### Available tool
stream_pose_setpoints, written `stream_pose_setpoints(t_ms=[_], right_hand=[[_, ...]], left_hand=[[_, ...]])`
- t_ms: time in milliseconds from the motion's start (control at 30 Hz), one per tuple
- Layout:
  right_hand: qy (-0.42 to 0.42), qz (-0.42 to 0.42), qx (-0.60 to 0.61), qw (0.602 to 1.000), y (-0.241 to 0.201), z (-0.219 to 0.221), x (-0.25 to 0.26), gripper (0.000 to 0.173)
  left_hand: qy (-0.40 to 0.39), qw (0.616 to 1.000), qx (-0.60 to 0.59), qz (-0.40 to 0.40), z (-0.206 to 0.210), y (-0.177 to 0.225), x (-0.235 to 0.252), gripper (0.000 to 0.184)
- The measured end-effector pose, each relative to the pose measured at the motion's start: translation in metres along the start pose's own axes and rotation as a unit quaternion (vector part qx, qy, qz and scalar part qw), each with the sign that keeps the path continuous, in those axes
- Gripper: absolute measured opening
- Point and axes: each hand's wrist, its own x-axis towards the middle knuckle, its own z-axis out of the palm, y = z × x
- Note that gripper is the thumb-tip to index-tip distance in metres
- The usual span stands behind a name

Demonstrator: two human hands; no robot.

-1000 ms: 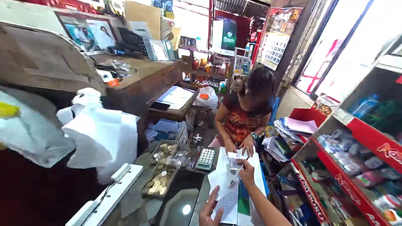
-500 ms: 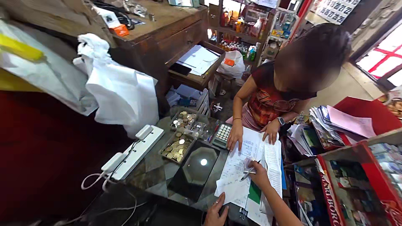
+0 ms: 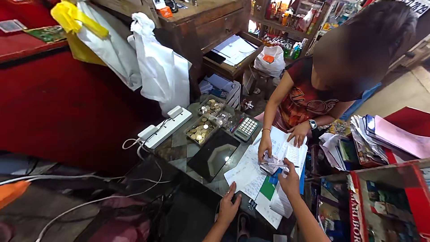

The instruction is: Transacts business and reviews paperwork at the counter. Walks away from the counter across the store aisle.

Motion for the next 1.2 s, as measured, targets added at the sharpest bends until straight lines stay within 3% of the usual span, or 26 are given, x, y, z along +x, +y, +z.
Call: stream_pose_setpoints(t_ms=[133,333,467,600,967,1200], right_hand=[[0.043,-0.011,0.070,0.997,0.012,-0.021,-0.043,0.033],[-0.061,0.053,0.122,0.989,0.040,-0.019,-0.120,0.037],[-0.188,0.114,0.214,0.952,0.048,-0.015,-0.152,0.037],[-0.283,0.155,0.230,0.918,0.041,-0.013,-0.168,0.051],[-0.293,0.088,0.161,0.938,0.045,-0.008,-0.158,0.051],[-0.332,0.031,0.122,0.935,0.052,-0.007,-0.156,0.033]], left_hand=[[0.031,0.999,-0.011,-0.023,0.006,0.009,-0.003,0.049],[0.028,0.997,-0.042,-0.059,0.009,0.018,-0.004,0.055],[0.000,0.996,-0.060,-0.066,0.007,0.010,-0.005,0.061],[0.000,0.998,-0.045,-0.043,0.007,0.005,-0.005,0.049],[-0.011,0.999,-0.012,-0.040,0.008,0.005,-0.004,0.042],[-0.010,0.999,-0.012,-0.033,0.010,0.001,-0.005,0.041]])
